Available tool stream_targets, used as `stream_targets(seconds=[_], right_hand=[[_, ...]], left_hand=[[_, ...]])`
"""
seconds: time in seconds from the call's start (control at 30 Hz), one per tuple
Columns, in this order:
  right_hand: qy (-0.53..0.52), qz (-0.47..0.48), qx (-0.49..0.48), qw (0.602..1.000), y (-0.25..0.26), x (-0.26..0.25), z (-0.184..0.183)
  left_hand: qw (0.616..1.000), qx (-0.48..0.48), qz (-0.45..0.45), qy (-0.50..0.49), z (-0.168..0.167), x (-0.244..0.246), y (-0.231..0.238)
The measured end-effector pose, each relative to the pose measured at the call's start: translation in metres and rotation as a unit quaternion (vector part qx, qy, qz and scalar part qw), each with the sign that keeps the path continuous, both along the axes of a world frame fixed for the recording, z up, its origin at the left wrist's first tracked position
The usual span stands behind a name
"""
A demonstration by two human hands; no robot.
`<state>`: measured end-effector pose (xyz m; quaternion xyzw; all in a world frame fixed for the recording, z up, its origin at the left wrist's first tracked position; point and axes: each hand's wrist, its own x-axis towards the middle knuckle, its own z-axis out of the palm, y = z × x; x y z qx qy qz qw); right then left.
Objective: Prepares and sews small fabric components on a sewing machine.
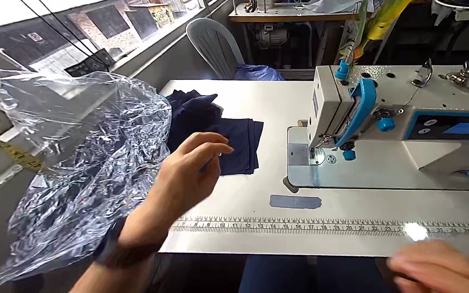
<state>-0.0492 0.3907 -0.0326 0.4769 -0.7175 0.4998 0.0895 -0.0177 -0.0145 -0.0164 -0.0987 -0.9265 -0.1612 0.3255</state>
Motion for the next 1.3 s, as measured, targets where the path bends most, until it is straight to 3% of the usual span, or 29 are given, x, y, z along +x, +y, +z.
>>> stream_targets(seconds=[0.07, 0.13, 0.23, 0.5, 0.97, 1.17, 1.3], right_hand=[[0.007, 0.039, 0.046, 0.998, -0.012, 0.004, -0.039], [0.048, 0.078, 0.094, 0.991, -0.018, 0.009, -0.055], [0.069, 0.108, 0.114, 0.985, -0.018, 0.009, -0.056], [0.025, 0.115, 0.139, 0.983, -0.028, 0.001, -0.060], [0.062, 0.123, 0.107, 0.985, -0.063, -0.007, -0.078], [0.094, 0.071, 0.023, 0.993, -0.083, -0.024, -0.074], [0.172, -0.029, -0.016, 0.984, -0.111, -0.048, -0.042]], left_hand=[[0.989, 0.012, 0.018, -0.150, -0.026, -0.033, -0.024], [0.954, 0.030, 0.074, -0.290, -0.036, -0.061, -0.038], [0.925, 0.027, 0.111, -0.361, -0.042, -0.087, -0.047], [0.968, 0.052, 0.058, -0.237, -0.058, -0.080, -0.058], [0.975, 0.036, 0.048, -0.214, -0.059, -0.074, -0.055], [0.992, 0.046, 0.031, -0.117, -0.063, -0.070, -0.056], [0.992, 0.101, -0.024, -0.066, -0.034, -0.043, -0.023]])
